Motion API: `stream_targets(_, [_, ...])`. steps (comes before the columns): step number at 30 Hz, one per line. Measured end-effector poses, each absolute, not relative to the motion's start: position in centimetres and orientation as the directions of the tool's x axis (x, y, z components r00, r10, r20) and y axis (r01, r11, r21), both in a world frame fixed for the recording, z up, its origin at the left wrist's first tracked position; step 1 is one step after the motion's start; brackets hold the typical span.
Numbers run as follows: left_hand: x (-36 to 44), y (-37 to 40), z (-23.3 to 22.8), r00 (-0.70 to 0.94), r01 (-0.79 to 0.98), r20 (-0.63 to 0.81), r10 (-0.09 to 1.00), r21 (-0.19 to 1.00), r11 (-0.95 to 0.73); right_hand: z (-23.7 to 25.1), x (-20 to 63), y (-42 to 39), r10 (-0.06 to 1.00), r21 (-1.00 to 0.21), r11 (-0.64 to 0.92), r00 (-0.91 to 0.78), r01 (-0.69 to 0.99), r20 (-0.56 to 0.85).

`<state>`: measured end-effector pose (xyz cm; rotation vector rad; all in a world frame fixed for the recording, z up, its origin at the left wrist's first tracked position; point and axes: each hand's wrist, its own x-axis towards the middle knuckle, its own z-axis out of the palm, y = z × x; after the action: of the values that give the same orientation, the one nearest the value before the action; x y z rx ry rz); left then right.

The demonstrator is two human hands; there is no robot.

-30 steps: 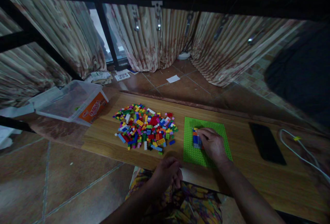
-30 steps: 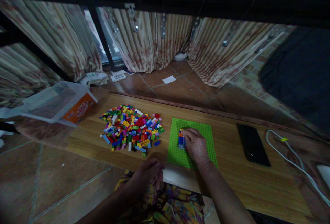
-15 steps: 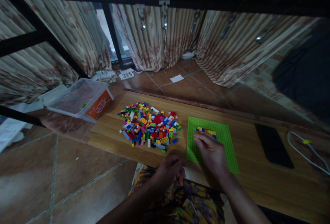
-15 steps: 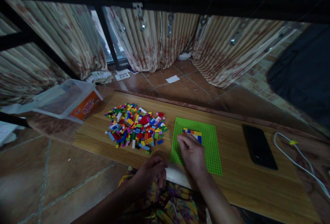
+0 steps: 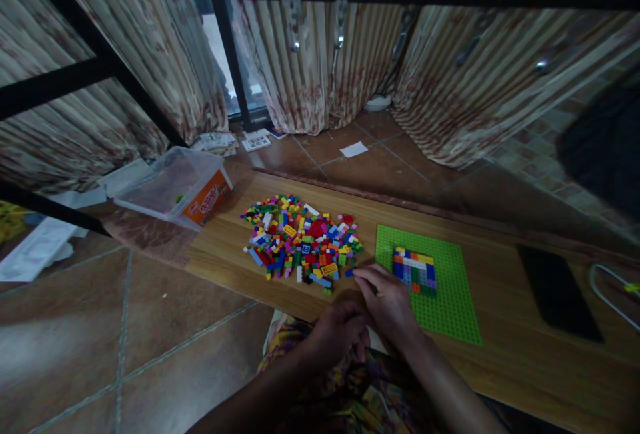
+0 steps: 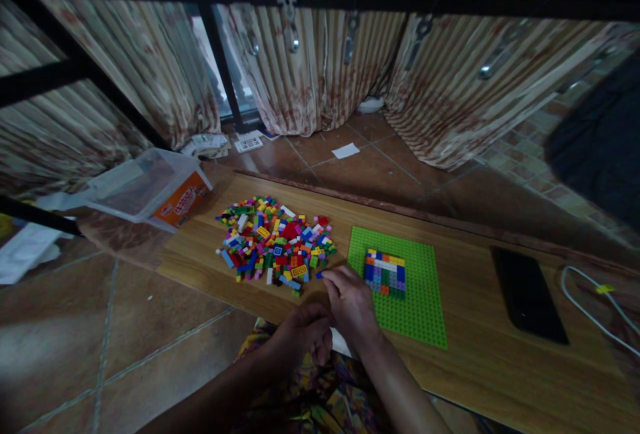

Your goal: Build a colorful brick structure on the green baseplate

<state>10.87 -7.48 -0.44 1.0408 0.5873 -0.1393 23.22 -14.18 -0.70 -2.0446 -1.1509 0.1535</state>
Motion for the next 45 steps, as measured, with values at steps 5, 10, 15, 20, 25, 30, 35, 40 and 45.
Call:
stream_targets(5, [10.8,-7.6,-0.4,0.843,0.379,-0.516,0.152,0.77,0.513,-0.4,23.9,-13.6,0.708,-0.639,-0.375,0.653,0.671,0.27])
stream_targets(10, [10.8,-7.6,-0.5,0.837,0.381,-0.524,0.16,0.766,0.517,-0.4,24.3,-12.6,0.745,-0.604,-0.38,0.619,0.7,0.248])
stream_targets(15, [10.7,-7.5,-0.9,0.833,0.374,-0.528,0.166,0.758,0.534,-0.8,24.5,-11.8,0.766,-0.571,-0.407,0.607,0.713,0.211])
stream_targets(20, [10.8,-7.5,-1.1,0.828,0.385,-0.538,0.159,0.752,0.535,-0.3,24.4,-11.3,0.78,-0.518,-0.444,0.6,0.731,0.178])
stream_targets(25, [10.8,-7.5,-0.9,0.831,0.377,-0.531,0.165,0.757,0.533,-0.1,24.1,-10.7,0.774,-0.471,-0.486,0.612,0.737,0.16])
stream_targets(30, [10.8,-7.5,-0.8,0.831,0.373,-0.526,0.181,0.769,0.519,0.0,23.8,-11.7,0.755,-0.568,-0.418,0.619,0.709,0.217])
stream_targets(35, [10.8,-7.5,-1.1,0.824,0.389,-0.539,0.177,0.764,0.514,0.2,25.4,-14.9,0.647,-0.604,-0.424,0.692,0.675,0.319])
stream_targets(40, [10.7,-7.5,-1.3,0.828,0.394,-0.536,0.165,0.765,0.509,0.2,29.2,-17.1,0.545,-0.578,-0.488,0.746,0.654,0.383])
stream_targets(45, [10.7,-7.5,-1.3,0.825,0.399,-0.538,0.171,0.77,0.498,-0.2,31.4,-17.3,0.596,-0.523,-0.496,0.71,0.693,0.375])
